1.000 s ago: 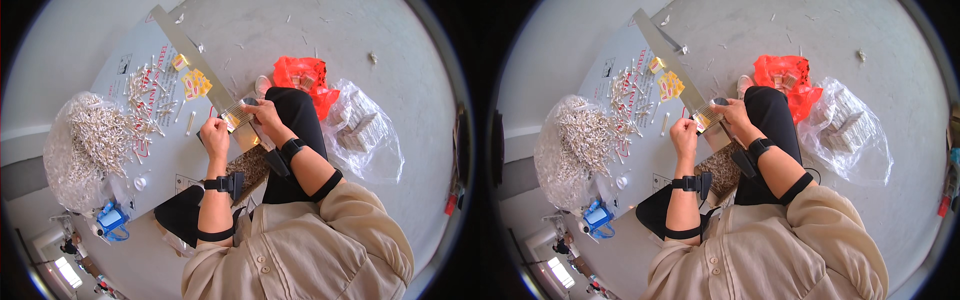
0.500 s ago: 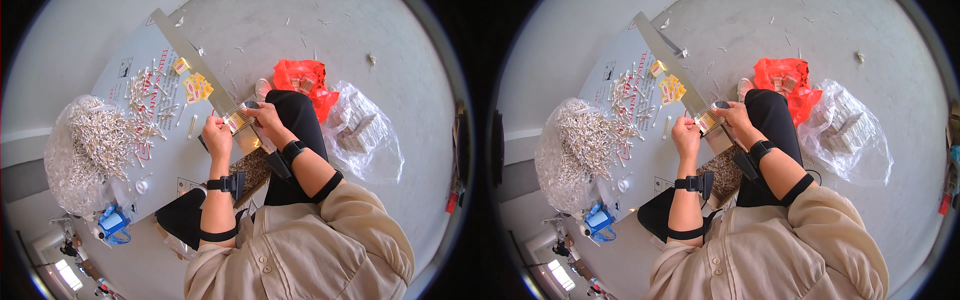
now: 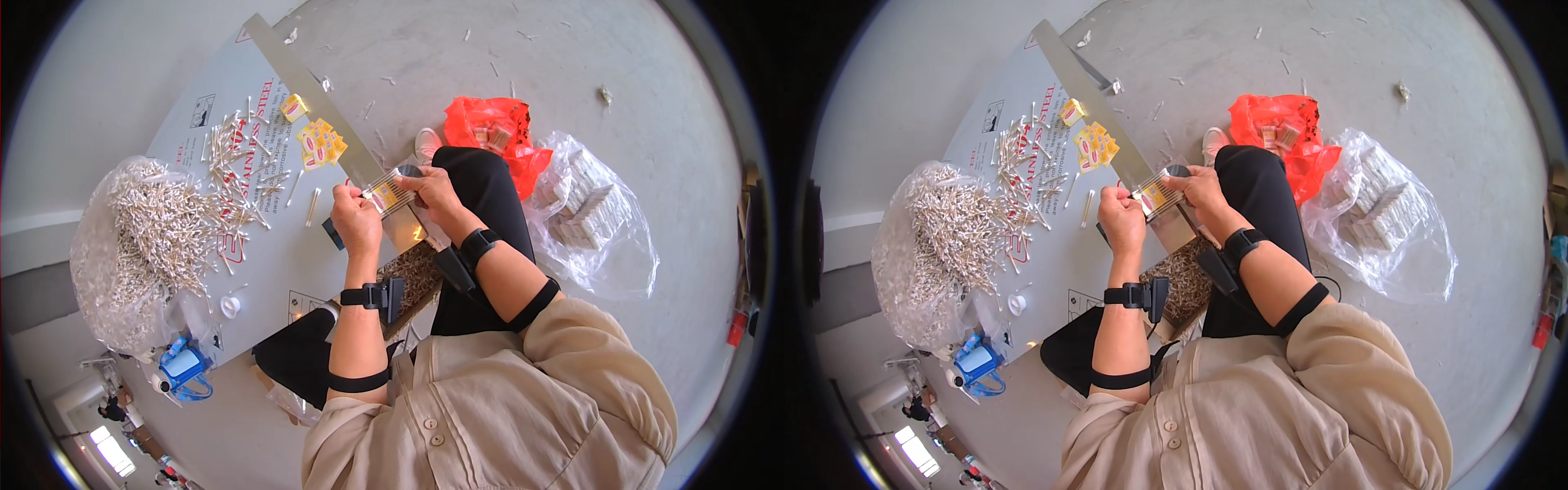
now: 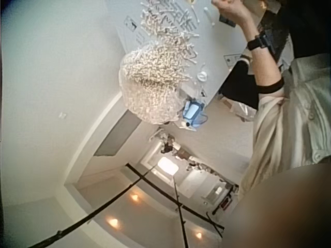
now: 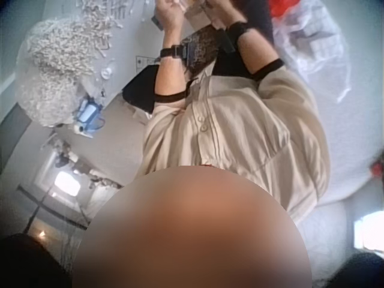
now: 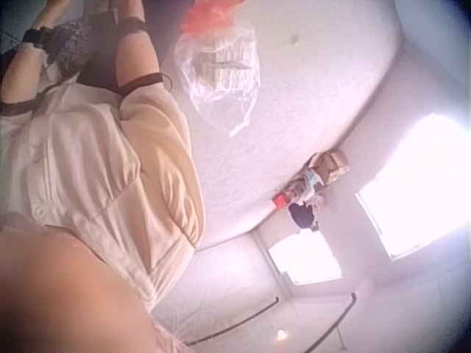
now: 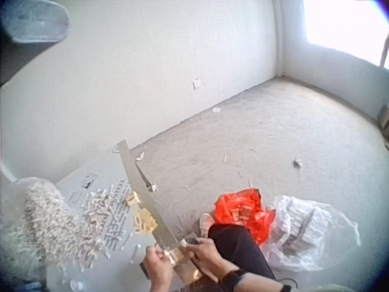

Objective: The person is manually sorting and packaging cotton swabs into plastic containers.

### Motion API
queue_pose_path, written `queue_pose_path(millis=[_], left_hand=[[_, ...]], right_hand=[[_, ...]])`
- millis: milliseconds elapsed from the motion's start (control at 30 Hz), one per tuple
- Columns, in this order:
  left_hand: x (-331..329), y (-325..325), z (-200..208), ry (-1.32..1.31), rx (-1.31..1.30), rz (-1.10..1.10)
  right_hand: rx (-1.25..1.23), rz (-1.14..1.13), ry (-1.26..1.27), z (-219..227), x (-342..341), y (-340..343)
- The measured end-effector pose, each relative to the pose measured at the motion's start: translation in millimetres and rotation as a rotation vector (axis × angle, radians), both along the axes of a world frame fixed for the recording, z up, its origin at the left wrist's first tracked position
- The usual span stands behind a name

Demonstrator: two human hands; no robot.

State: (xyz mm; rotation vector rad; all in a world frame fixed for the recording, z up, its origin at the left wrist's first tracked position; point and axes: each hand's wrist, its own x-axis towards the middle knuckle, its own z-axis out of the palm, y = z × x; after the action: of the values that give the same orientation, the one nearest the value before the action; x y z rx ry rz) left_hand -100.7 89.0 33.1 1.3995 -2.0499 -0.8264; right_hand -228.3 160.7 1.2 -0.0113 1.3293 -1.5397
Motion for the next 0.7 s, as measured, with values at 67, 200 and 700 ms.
queue_pose_path(millis=[67,200,700], left_hand=[[-2,2,-1,0.017,-0.027,0.002],[-12,9,6,0.025,-0.029,0.029],[-12,10,0,0.008,0.007,0.072]], right_hand=[[0.003,0.000,0.003,-1,0,0],[0.006,0.004,0.006,-3,-1,0],[0.001,-0.016,-0.015,-2,0,0]])
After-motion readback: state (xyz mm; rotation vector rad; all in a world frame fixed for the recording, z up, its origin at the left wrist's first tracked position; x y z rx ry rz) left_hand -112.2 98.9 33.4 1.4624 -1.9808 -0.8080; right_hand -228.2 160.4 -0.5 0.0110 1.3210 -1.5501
